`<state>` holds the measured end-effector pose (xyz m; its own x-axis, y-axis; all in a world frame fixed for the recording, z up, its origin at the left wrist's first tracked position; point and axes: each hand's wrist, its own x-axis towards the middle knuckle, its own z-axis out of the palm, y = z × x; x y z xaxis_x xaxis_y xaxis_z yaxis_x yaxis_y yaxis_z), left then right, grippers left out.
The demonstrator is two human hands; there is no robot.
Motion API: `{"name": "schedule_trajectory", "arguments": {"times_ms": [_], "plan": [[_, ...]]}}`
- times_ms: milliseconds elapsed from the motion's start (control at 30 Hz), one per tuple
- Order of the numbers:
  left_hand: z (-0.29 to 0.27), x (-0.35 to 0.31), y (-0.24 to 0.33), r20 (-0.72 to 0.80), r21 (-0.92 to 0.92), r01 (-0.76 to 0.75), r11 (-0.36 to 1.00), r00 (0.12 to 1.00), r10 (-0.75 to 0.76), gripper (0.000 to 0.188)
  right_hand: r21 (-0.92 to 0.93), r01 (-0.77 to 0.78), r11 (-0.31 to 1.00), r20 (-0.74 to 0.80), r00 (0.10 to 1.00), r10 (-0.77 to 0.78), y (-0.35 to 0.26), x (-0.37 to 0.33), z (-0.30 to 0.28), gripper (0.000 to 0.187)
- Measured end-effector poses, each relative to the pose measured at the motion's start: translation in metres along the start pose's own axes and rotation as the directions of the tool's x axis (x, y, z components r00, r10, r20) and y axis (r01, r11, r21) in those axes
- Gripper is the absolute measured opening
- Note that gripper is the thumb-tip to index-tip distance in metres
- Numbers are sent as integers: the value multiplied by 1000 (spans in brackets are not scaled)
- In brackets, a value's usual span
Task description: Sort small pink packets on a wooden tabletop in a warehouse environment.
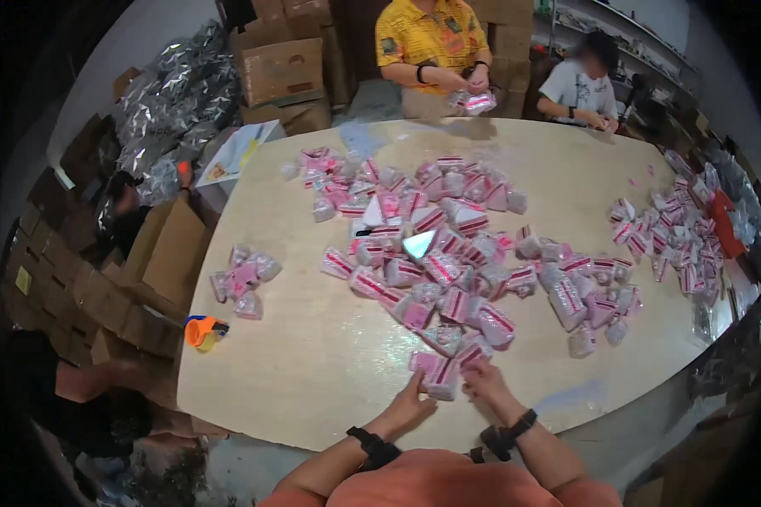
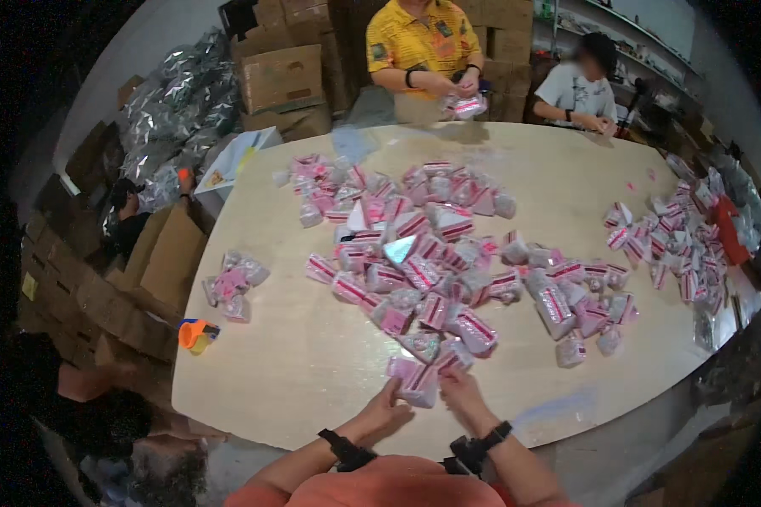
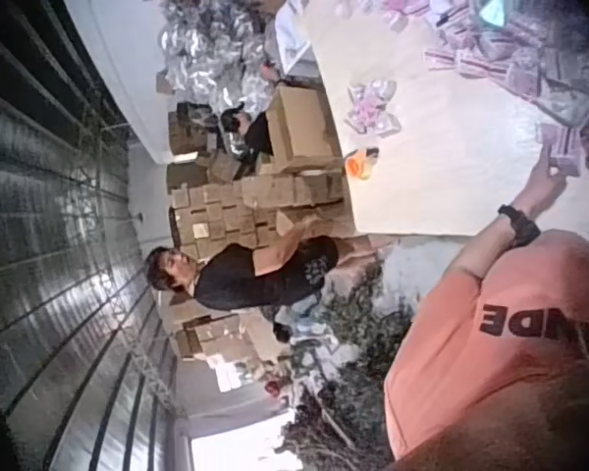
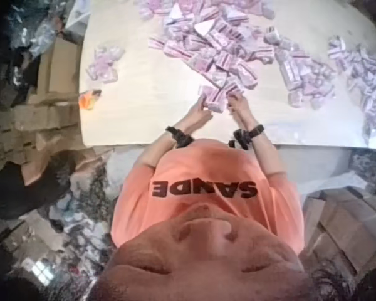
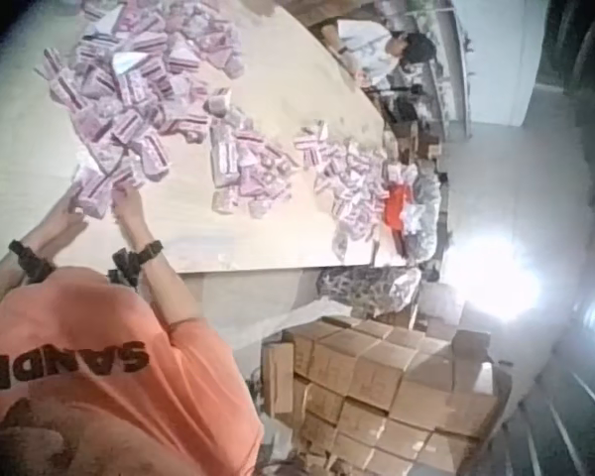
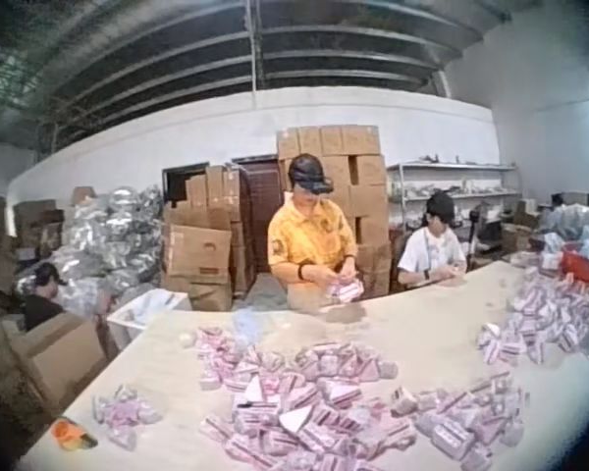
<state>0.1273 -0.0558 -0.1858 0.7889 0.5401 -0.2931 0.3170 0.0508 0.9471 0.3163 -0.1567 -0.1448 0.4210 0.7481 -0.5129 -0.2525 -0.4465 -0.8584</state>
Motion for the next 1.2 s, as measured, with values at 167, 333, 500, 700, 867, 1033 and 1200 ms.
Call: {"name": "schedule_trajectory", "arguments": {"times_ms": [167, 333, 500, 700, 867, 1033, 1200], "plan": [[24, 1, 22, -80, -215, 134, 967, 985, -154, 72, -7, 11, 1000, 190, 982, -10, 25, 5, 8, 53], [15, 5, 37, -124, -118, 333, 936, 930, -346, 69, -196, -24, 980, 265, 961, 76, -2, -10, 9, 67], [29, 0, 42, -193, -269, 349, 898, 894, -405, 64, -311, 61, 948, 184, 983, -3, 22, 5, 11, 62], [33, -31, 77, -258, 47, 72, 996, 964, -57, 57, 160, -10, 987, 325, 945, -43, -38, -31, 7, 70], [18, -53, 100, -267, -288, -66, 955, 964, -13, 55, 154, -2, 988, 460, 885, -70, -64, -24, 7, 66], [21, -39, 120, 69, -824, 90, 560, 996, -58, 70, 412, -139, 901, 613, 773, -161, -64, -23, 0, 63], [21, -50, 97, 76, -983, 68, 170, 996, 39, 67, 329, -227, 916, 720, 689, -88, -65, -38, -3, 64]]}}
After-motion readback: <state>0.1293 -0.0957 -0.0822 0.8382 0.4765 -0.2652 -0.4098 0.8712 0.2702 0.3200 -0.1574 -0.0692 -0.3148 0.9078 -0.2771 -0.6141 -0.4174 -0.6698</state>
